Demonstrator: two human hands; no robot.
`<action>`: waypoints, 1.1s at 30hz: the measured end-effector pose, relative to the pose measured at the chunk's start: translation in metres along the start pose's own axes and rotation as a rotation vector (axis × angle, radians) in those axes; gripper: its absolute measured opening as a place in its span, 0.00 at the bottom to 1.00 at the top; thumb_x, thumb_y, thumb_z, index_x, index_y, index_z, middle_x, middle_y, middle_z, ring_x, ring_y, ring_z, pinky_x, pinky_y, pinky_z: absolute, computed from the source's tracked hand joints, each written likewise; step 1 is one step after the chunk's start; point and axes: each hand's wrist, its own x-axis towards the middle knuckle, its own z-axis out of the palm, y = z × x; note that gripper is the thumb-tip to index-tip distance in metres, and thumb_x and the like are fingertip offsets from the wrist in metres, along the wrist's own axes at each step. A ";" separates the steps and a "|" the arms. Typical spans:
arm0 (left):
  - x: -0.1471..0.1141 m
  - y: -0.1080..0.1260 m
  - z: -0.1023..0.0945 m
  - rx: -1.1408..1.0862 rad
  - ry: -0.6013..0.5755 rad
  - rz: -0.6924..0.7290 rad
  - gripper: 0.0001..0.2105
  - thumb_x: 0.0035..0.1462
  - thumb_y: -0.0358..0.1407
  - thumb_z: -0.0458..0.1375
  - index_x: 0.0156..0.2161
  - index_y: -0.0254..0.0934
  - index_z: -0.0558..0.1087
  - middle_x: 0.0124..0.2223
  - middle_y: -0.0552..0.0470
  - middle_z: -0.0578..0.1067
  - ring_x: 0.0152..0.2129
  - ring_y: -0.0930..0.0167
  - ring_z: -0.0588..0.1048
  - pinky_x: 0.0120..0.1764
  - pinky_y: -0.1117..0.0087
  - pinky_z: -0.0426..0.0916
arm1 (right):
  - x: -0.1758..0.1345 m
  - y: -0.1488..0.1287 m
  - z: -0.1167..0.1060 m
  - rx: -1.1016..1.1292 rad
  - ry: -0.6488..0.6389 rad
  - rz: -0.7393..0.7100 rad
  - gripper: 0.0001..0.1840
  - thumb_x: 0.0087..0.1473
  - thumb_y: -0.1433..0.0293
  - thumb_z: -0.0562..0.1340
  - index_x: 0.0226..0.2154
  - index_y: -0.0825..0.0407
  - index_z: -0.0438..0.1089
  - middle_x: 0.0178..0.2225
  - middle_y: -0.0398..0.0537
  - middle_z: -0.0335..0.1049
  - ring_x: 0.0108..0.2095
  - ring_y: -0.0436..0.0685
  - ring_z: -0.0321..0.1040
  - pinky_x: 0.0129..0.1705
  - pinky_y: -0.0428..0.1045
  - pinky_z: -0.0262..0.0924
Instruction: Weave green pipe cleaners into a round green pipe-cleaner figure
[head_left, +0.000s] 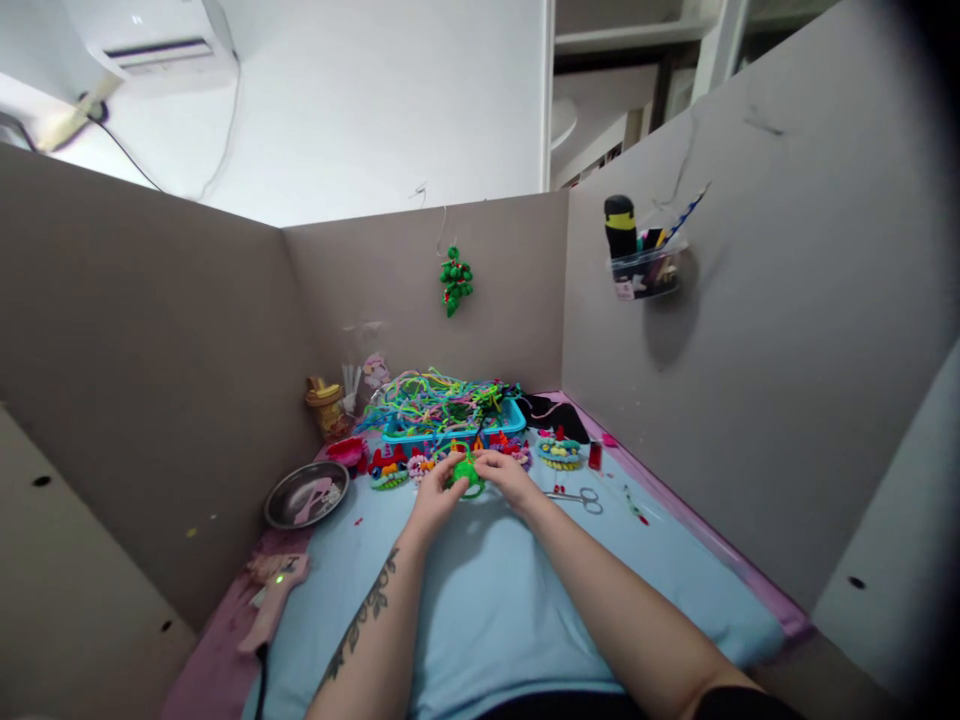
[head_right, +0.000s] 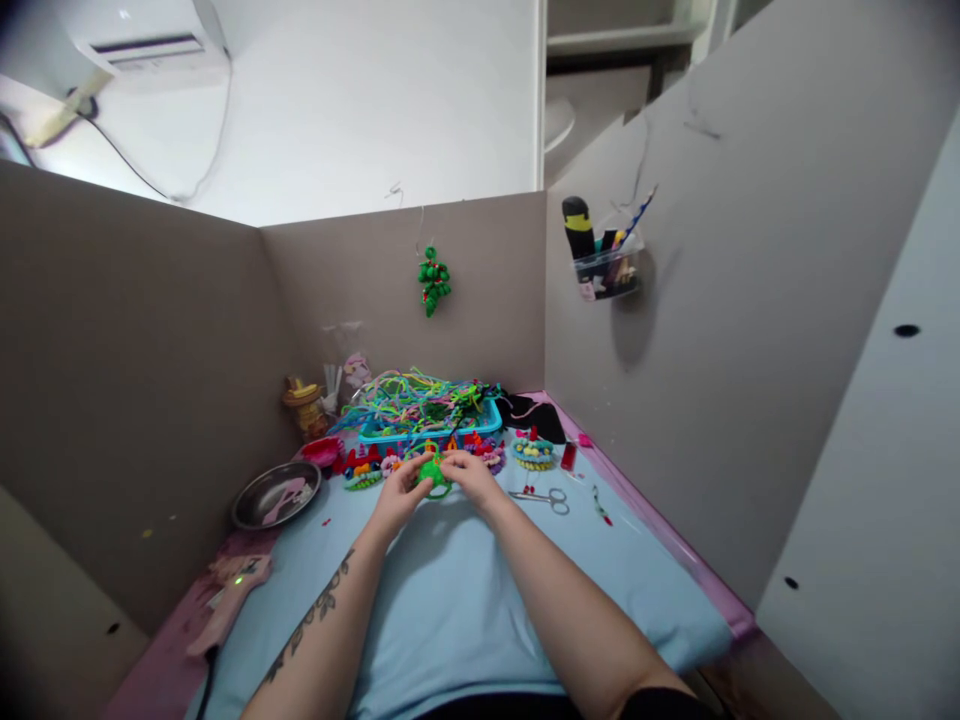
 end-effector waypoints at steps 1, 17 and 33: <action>0.000 0.000 0.000 0.007 -0.003 0.011 0.24 0.46 0.38 0.61 0.50 0.34 0.68 0.46 0.43 0.73 0.42 0.64 0.72 0.42 0.65 0.66 | -0.001 -0.001 0.000 0.013 -0.022 0.017 0.14 0.36 0.59 0.66 0.19 0.54 0.69 0.40 0.52 0.68 0.44 0.61 0.63 0.47 0.53 0.51; 0.000 0.007 0.012 -0.039 0.272 -0.014 0.22 0.42 0.38 0.63 0.41 0.37 0.60 0.23 0.60 0.68 0.20 0.75 0.69 0.28 0.74 0.61 | -0.001 0.002 0.008 0.105 0.070 -0.019 0.18 0.38 0.56 0.62 0.17 0.52 0.59 0.18 0.38 0.56 0.22 0.48 0.53 0.27 0.45 0.50; -0.003 0.017 0.012 0.074 0.289 -0.038 0.30 0.39 0.38 0.65 0.48 0.34 0.61 0.16 0.67 0.54 0.12 0.79 0.55 0.19 0.76 0.47 | -0.005 0.011 0.021 -0.011 0.125 -0.098 0.16 0.42 0.57 0.62 0.17 0.52 0.63 0.21 0.43 0.62 0.33 0.56 0.62 0.37 0.49 0.56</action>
